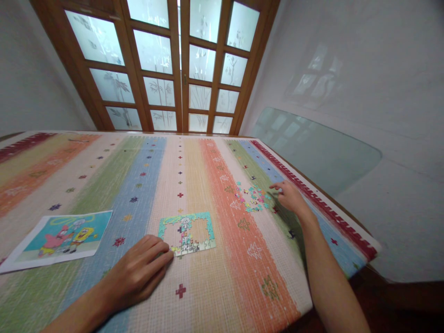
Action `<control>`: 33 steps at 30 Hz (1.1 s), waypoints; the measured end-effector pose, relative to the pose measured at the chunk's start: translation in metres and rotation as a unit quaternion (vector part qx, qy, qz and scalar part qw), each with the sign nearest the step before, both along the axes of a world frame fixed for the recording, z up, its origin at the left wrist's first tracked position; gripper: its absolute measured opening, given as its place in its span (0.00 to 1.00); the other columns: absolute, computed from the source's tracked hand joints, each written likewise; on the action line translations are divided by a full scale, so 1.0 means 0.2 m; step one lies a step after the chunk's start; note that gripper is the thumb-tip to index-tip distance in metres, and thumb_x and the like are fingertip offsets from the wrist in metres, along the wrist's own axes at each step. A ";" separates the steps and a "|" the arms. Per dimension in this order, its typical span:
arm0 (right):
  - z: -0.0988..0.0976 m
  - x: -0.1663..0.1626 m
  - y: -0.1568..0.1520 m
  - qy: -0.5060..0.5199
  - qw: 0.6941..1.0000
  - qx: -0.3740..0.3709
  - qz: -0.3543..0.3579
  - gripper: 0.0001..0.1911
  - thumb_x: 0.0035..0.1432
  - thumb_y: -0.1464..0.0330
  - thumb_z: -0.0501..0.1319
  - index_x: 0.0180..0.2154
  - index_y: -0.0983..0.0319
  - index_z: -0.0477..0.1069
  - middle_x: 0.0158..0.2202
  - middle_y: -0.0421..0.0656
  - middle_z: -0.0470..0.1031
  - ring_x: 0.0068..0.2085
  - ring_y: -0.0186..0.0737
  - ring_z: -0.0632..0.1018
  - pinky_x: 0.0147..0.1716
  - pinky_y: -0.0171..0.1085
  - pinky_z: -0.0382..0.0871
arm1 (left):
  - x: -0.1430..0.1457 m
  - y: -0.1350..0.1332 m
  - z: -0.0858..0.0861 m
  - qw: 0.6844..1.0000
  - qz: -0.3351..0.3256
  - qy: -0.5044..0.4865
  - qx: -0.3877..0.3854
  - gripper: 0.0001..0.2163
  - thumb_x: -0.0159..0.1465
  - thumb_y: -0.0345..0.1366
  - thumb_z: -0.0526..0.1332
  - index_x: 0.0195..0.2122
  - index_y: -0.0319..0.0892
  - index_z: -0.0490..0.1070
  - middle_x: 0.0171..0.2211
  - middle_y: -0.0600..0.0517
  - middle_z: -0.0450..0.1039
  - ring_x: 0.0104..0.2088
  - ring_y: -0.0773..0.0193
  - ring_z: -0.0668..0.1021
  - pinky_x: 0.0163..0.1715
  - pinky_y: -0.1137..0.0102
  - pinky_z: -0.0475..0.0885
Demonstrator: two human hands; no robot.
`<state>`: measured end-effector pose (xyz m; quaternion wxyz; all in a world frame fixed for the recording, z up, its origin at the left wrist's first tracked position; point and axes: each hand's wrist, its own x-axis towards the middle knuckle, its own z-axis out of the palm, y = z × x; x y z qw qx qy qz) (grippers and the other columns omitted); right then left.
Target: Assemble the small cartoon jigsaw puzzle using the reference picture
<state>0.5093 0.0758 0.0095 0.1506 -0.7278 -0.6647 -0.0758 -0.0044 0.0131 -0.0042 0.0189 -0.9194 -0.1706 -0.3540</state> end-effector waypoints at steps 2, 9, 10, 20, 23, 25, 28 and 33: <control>0.00 0.00 0.00 0.005 1.000 0.001 -0.007 0.26 0.45 0.84 0.55 0.41 0.58 0.80 0.38 0.45 0.78 0.43 0.46 0.78 0.45 0.39 0.70 | 0.01 0.00 0.01 1.000 -0.001 0.001 0.002 0.10 0.70 0.24 0.53 0.45 0.39 0.73 0.36 0.46 0.75 0.37 0.58 0.76 0.39 0.63 0.74; -0.01 -0.02 0.01 0.019 0.999 -0.026 -0.001 0.18 0.50 0.80 0.58 0.36 0.56 0.80 0.34 0.44 0.80 0.38 0.45 0.79 0.39 0.38 0.70 | 0.01 0.00 0.03 1.000 -0.002 0.005 0.002 0.10 0.70 0.23 0.53 0.45 0.39 0.73 0.35 0.47 0.74 0.36 0.59 0.75 0.39 0.63 0.73; -0.01 -0.04 0.01 0.022 0.999 -0.029 0.004 0.16 0.52 0.78 0.59 0.37 0.56 0.81 0.34 0.45 0.80 0.37 0.45 0.79 0.40 0.39 0.71 | 0.00 0.00 0.03 1.000 -0.002 0.005 0.001 0.10 0.70 0.23 0.53 0.45 0.39 0.73 0.35 0.47 0.74 0.36 0.59 0.75 0.39 0.63 0.73; -0.01 -0.22 0.06 0.054 0.995 -0.048 0.066 0.14 0.63 0.69 0.60 0.46 0.58 0.82 0.38 0.46 0.79 0.40 0.45 0.78 0.46 0.41 0.71 | 0.01 0.00 0.03 1.000 -0.004 -0.001 0.010 0.10 0.71 0.24 0.52 0.45 0.40 0.72 0.35 0.47 0.74 0.37 0.59 0.75 0.38 0.63 0.74; -0.01 -0.23 0.06 0.059 0.995 -0.048 0.067 0.13 0.62 0.70 0.61 0.45 0.58 0.82 0.37 0.47 0.79 0.41 0.45 0.78 0.47 0.41 0.71 | 0.01 0.00 0.03 1.000 -0.007 0.001 0.012 0.10 0.72 0.24 0.52 0.45 0.39 0.72 0.35 0.47 0.74 0.37 0.59 0.75 0.39 0.63 0.73; -0.01 -0.23 0.06 0.062 0.995 -0.046 0.067 0.12 0.62 0.70 0.62 0.44 0.58 0.82 0.37 0.46 0.79 0.41 0.45 0.78 0.46 0.41 0.70 | 0.01 0.00 0.03 1.000 -0.011 0.004 0.012 0.10 0.72 0.24 0.52 0.44 0.38 0.72 0.35 0.47 0.74 0.37 0.59 0.74 0.39 0.63 0.73; -0.01 -0.24 0.07 0.069 0.994 -0.044 0.069 0.11 0.62 0.71 0.61 0.41 0.59 0.83 0.36 0.46 0.78 0.41 0.45 0.78 0.46 0.40 0.70 | 0.01 0.00 0.02 1.000 -0.012 0.003 0.010 0.09 0.72 0.24 0.52 0.44 0.38 0.72 0.35 0.47 0.74 0.37 0.59 0.74 0.39 0.63 0.73; -0.01 -0.24 0.06 0.086 0.993 -0.039 0.069 0.08 0.60 0.71 0.62 0.35 0.61 0.82 0.35 0.47 0.77 0.40 0.45 0.77 0.45 0.40 0.69 | 0.00 0.00 0.00 1.000 -0.009 0.003 0.000 0.10 0.72 0.24 0.53 0.45 0.39 0.72 0.36 0.47 0.74 0.38 0.58 0.75 0.40 0.63 0.72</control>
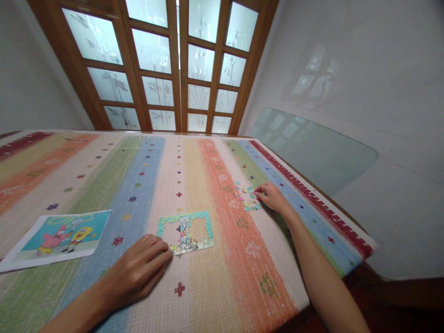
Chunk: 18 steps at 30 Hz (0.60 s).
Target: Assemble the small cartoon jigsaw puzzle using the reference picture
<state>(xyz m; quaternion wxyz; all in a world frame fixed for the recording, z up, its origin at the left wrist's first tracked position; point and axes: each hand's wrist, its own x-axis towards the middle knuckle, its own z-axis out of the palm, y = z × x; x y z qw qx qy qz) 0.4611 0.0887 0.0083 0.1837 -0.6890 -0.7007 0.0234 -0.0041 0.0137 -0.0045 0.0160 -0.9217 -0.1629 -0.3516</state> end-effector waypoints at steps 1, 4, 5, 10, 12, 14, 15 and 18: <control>0.00 0.00 0.00 0.005 1.000 0.001 0.000 0.08 0.60 0.71 0.62 0.35 0.61 0.81 0.35 0.47 0.77 0.40 0.45 0.77 0.45 0.40 0.68 | 0.00 0.00 0.00 1.000 0.000 0.000 0.003 0.10 0.72 0.24 0.53 0.45 0.39 0.72 0.36 0.46 0.74 0.38 0.58 0.75 0.40 0.63 0.72; 0.00 -0.01 0.00 0.023 1.000 0.007 0.001 0.09 0.60 0.69 0.62 0.37 0.61 0.82 0.34 0.47 0.77 0.38 0.45 0.77 0.43 0.41 0.68 | 0.00 0.00 0.00 1.000 0.001 0.005 0.006 0.10 0.72 0.24 0.52 0.45 0.38 0.72 0.36 0.46 0.74 0.38 0.57 0.74 0.40 0.62 0.72; -0.01 -0.01 0.00 0.030 1.000 0.009 0.001 0.09 0.60 0.68 0.62 0.37 0.61 0.82 0.34 0.46 0.77 0.38 0.45 0.76 0.43 0.41 0.68 | 0.00 0.00 0.00 1.000 0.001 0.005 0.005 0.10 0.72 0.24 0.52 0.45 0.38 0.72 0.36 0.46 0.74 0.38 0.57 0.74 0.40 0.62 0.72; 0.00 -0.02 0.01 0.074 0.997 0.021 0.003 0.04 0.55 0.68 0.64 0.32 0.60 0.79 0.32 0.45 0.77 0.36 0.44 0.76 0.41 0.41 0.68 | 0.00 0.00 0.00 1.000 -0.005 -0.002 -0.001 0.10 0.72 0.24 0.52 0.46 0.39 0.72 0.36 0.46 0.74 0.38 0.58 0.75 0.39 0.62 0.73; 0.01 -0.02 0.01 0.098 0.995 0.026 0.002 0.04 0.53 0.66 0.65 0.29 0.60 0.76 0.31 0.45 0.78 0.35 0.44 0.75 0.38 0.40 0.68 | 0.00 0.00 -0.01 1.000 -0.005 0.003 -0.003 0.10 0.72 0.24 0.53 0.45 0.39 0.72 0.36 0.46 0.74 0.38 0.58 0.75 0.40 0.62 0.73; 0.01 -0.03 0.00 0.126 0.992 0.028 0.002 0.06 0.52 0.64 0.64 0.27 0.60 0.74 0.27 0.44 0.77 0.31 0.43 0.75 0.34 0.39 0.67 | 0.00 0.00 0.00 1.000 -0.002 0.009 -0.004 0.09 0.72 0.24 0.53 0.45 0.38 0.72 0.37 0.46 0.74 0.38 0.57 0.74 0.41 0.62 0.72; 0.02 -0.04 0.00 0.141 0.990 0.029 0.003 0.07 0.52 0.63 0.64 0.26 0.60 0.74 0.25 0.43 0.76 0.29 0.42 0.74 0.32 0.38 0.66 | 0.00 0.00 0.00 1.000 -0.001 0.009 -0.003 0.09 0.72 0.24 0.52 0.45 0.38 0.72 0.37 0.46 0.74 0.38 0.57 0.74 0.40 0.62 0.72; 0.04 -0.09 0.00 0.187 0.982 0.039 0.011 0.11 0.53 0.59 0.62 0.28 0.60 0.73 0.24 0.42 0.75 0.26 0.40 0.73 0.29 0.38 0.65 | 0.01 0.00 0.02 1.000 -0.003 0.004 0.005 0.10 0.72 0.24 0.52 0.44 0.39 0.72 0.36 0.46 0.73 0.38 0.58 0.75 0.39 0.63 0.72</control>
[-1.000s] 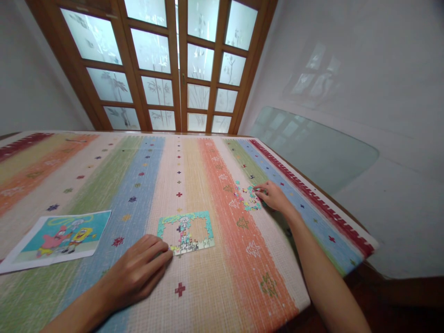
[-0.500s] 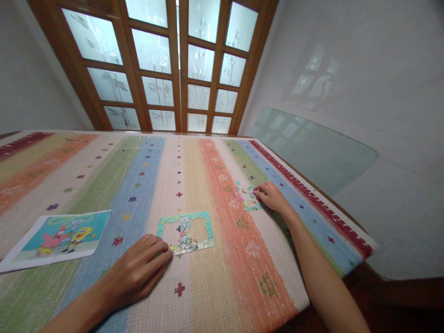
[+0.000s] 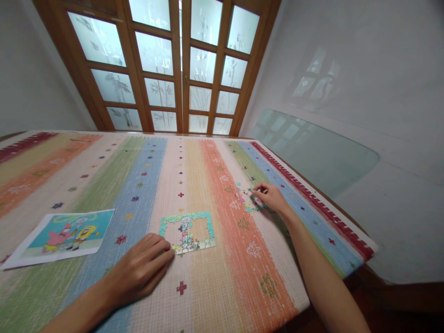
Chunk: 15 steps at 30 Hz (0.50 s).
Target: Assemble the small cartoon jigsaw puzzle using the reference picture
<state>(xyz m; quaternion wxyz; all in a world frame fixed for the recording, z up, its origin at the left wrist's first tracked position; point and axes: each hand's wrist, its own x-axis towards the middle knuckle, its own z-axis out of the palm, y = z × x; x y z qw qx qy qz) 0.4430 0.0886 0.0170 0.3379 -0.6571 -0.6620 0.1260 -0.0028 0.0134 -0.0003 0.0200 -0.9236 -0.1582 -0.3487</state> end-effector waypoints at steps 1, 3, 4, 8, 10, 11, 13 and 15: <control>0.01 -0.03 0.00 0.013 1.000 0.006 0.004 0.12 0.54 0.58 0.62 0.29 0.60 0.73 0.25 0.43 0.75 0.27 0.39 0.73 0.29 0.38 0.65 | 0.00 0.00 0.01 1.000 0.001 -0.002 0.001 0.10 0.72 0.24 0.52 0.44 0.39 0.72 0.35 0.46 0.73 0.37 0.58 0.75 0.39 0.63 0.72; 0.04 -0.11 0.01 0.043 0.999 0.019 0.021 0.13 0.55 0.56 0.61 0.30 0.60 0.72 0.27 0.43 0.76 0.28 0.39 0.73 0.29 0.37 0.66 | 0.01 -0.01 0.03 1.000 0.002 -0.002 0.002 0.10 0.71 0.24 0.52 0.43 0.39 0.71 0.35 0.47 0.73 0.37 0.58 0.74 0.39 0.63 0.72; 0.05 -0.16 0.00 0.062 0.997 0.024 0.035 0.14 0.55 0.55 0.62 0.31 0.59 0.72 0.28 0.42 0.76 0.28 0.38 0.73 0.30 0.37 0.67 | 0.01 -0.01 0.03 1.000 0.004 0.000 0.001 0.09 0.71 0.23 0.52 0.43 0.38 0.71 0.35 0.47 0.73 0.37 0.58 0.74 0.39 0.63 0.72; 0.08 -0.40 -0.02 0.139 0.982 0.000 0.131 0.11 0.56 0.58 0.63 0.34 0.59 0.75 0.30 0.42 0.78 0.29 0.38 0.73 0.32 0.38 0.66 | 0.01 0.00 0.03 1.000 0.017 0.007 0.001 0.09 0.72 0.24 0.52 0.43 0.38 0.71 0.35 0.46 0.73 0.37 0.58 0.73 0.39 0.62 0.71; 0.08 -0.51 -0.05 0.130 0.977 -0.025 0.168 0.09 0.56 0.61 0.65 0.33 0.60 0.78 0.29 0.43 0.78 0.28 0.37 0.72 0.30 0.38 0.64 | 0.01 0.00 0.02 1.000 0.028 0.004 0.002 0.10 0.71 0.25 0.52 0.45 0.38 0.72 0.36 0.46 0.74 0.38 0.57 0.73 0.40 0.62 0.72; 0.07 -0.57 -0.06 0.130 0.972 -0.043 0.188 0.08 0.56 0.63 0.66 0.33 0.60 0.79 0.29 0.43 0.79 0.28 0.36 0.71 0.30 0.38 0.64 | 0.01 0.00 0.01 0.999 0.034 0.002 0.002 0.10 0.71 0.25 0.52 0.46 0.37 0.72 0.37 0.46 0.74 0.39 0.57 0.74 0.41 0.62 0.72; 0.05 -0.68 -0.09 0.145 0.960 -0.084 0.223 0.06 0.55 0.65 0.68 0.32 0.60 0.80 0.28 0.43 0.79 0.27 0.36 0.71 0.29 0.38 0.64 | 0.01 0.01 0.01 0.999 0.049 0.001 0.001 0.11 0.70 0.24 0.52 0.48 0.37 0.71 0.38 0.45 0.75 0.40 0.57 0.74 0.43 0.61 0.72; 0.03 -0.77 -0.11 0.163 0.949 -0.119 0.241 0.05 0.56 0.66 0.68 0.33 0.60 0.81 0.29 0.44 0.81 0.28 0.36 0.72 0.29 0.38 0.64 | 0.01 0.01 0.00 0.998 0.064 0.004 -0.002 0.11 0.71 0.25 0.52 0.50 0.37 0.71 0.40 0.45 0.76 0.41 0.56 0.75 0.45 0.61 0.71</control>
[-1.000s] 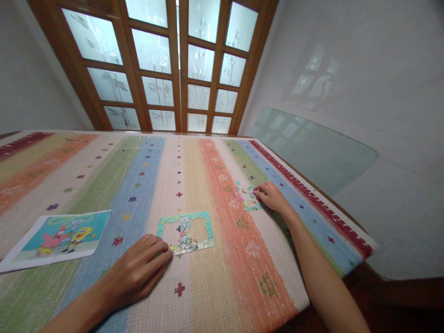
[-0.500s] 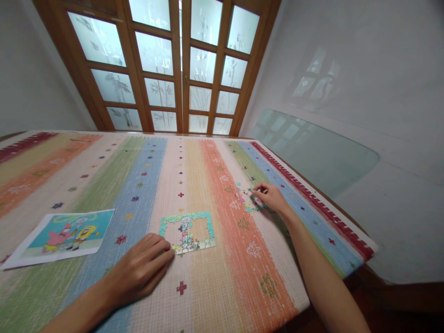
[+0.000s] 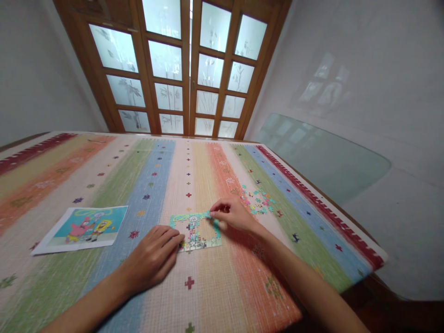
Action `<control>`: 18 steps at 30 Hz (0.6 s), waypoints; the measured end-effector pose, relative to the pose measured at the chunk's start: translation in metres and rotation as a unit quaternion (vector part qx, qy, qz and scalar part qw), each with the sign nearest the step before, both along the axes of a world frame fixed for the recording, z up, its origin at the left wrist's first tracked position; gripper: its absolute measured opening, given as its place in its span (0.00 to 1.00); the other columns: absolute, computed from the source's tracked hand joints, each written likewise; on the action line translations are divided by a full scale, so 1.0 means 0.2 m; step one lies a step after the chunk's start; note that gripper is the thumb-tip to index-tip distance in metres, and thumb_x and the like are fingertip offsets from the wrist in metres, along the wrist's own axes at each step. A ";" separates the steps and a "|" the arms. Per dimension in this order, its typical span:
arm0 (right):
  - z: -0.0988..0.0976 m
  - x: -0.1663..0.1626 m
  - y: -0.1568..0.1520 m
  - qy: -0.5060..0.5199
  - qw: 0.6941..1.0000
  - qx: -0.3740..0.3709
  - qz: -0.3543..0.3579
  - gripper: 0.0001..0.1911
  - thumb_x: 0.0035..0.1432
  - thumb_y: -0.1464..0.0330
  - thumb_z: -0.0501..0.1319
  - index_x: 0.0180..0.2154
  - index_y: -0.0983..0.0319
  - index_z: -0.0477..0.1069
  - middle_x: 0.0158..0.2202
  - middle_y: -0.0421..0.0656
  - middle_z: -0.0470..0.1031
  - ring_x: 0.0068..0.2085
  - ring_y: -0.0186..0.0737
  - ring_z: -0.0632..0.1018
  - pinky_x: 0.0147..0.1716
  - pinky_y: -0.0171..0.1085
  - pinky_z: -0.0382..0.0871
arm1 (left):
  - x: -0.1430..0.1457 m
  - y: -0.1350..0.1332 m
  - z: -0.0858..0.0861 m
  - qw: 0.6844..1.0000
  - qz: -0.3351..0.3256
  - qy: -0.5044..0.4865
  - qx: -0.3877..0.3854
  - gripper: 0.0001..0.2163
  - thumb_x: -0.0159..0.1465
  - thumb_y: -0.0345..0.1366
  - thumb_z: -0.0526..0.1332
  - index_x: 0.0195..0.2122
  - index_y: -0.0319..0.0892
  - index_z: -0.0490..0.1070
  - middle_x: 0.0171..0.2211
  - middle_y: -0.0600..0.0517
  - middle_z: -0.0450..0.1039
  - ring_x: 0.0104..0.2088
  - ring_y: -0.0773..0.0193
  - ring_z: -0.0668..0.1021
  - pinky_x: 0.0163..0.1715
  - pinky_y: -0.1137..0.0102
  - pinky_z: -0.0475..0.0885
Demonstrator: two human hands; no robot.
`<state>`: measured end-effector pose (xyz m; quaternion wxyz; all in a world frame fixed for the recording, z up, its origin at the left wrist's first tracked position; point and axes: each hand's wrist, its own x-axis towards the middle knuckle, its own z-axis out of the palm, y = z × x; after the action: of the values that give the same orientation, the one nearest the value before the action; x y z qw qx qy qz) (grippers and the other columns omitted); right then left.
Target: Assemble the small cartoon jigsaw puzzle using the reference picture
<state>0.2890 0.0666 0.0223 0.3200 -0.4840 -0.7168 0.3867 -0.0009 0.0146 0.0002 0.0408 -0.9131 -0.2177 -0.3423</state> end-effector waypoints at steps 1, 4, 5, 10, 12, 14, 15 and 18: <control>-0.01 -0.04 -0.01 0.006 1.000 -0.010 0.006 0.04 0.56 0.67 0.69 0.33 0.60 0.82 0.30 0.44 0.82 0.29 0.36 0.73 0.30 0.38 0.65 | 0.00 0.00 0.00 1.000 0.007 0.001 -0.002 0.11 0.71 0.25 0.52 0.50 0.37 0.71 0.41 0.45 0.76 0.42 0.56 0.75 0.45 0.60 0.71; 0.00 -0.15 -0.03 0.012 0.999 -0.026 0.016 0.03 0.56 0.69 0.69 0.33 0.60 0.83 0.33 0.44 0.83 0.32 0.38 0.76 0.35 0.38 0.68 | 0.01 0.00 0.01 1.000 0.024 0.000 -0.012 0.11 0.72 0.27 0.52 0.50 0.37 0.70 0.43 0.45 0.76 0.43 0.56 0.75 0.46 0.61 0.71; 0.00 -0.18 -0.03 0.010 0.999 -0.029 0.016 0.03 0.56 0.70 0.70 0.33 0.60 0.84 0.33 0.45 0.84 0.32 0.38 0.77 0.36 0.39 0.69 | 0.01 0.00 0.01 0.999 0.030 0.002 -0.017 0.11 0.72 0.27 0.52 0.51 0.37 0.70 0.43 0.45 0.76 0.43 0.56 0.75 0.46 0.61 0.71; 0.01 -0.26 -0.04 -0.016 1.000 -0.025 0.011 0.06 0.56 0.72 0.69 0.36 0.61 0.85 0.37 0.47 0.85 0.37 0.41 0.81 0.41 0.39 0.72 | 0.00 0.00 0.00 0.998 0.039 0.007 -0.039 0.12 0.71 0.28 0.53 0.52 0.38 0.71 0.46 0.45 0.76 0.46 0.55 0.75 0.48 0.61 0.71; 0.00 -0.27 -0.05 -0.034 0.999 -0.008 0.009 0.10 0.55 0.74 0.67 0.38 0.62 0.85 0.39 0.48 0.85 0.38 0.41 0.81 0.42 0.40 0.73 | 0.00 0.00 -0.01 0.998 0.040 0.009 -0.046 0.12 0.71 0.28 0.53 0.53 0.39 0.70 0.47 0.45 0.76 0.47 0.55 0.75 0.49 0.60 0.71; -0.01 -0.28 -0.07 -0.067 0.997 0.021 0.015 0.13 0.55 0.77 0.65 0.40 0.62 0.85 0.38 0.47 0.85 0.38 0.41 0.80 0.41 0.40 0.72 | 0.00 0.01 -0.02 0.998 0.042 0.014 -0.048 0.13 0.72 0.29 0.53 0.54 0.39 0.70 0.48 0.44 0.75 0.48 0.54 0.75 0.50 0.59 0.71; -0.01 -0.29 -0.08 -0.088 0.995 0.041 0.020 0.14 0.55 0.77 0.64 0.41 0.61 0.85 0.37 0.46 0.85 0.37 0.41 0.80 0.40 0.40 0.72 | 0.00 0.01 -0.02 0.998 0.042 0.017 -0.048 0.13 0.72 0.29 0.52 0.54 0.39 0.70 0.49 0.44 0.75 0.49 0.54 0.74 0.51 0.58 0.71; 0.00 -0.29 -0.12 -0.155 0.981 0.112 0.042 0.14 0.56 0.76 0.63 0.40 0.59 0.85 0.33 0.43 0.84 0.36 0.41 0.77 0.39 0.40 0.69 | -0.01 0.01 -0.03 0.998 0.043 0.023 -0.051 0.13 0.72 0.29 0.52 0.55 0.38 0.70 0.50 0.43 0.75 0.51 0.54 0.74 0.52 0.58 0.70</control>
<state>0.2301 0.0432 0.0229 0.2409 -0.4689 -0.8159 0.2375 -0.0021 0.0159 -0.0054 0.0139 -0.9112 -0.2731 -0.3080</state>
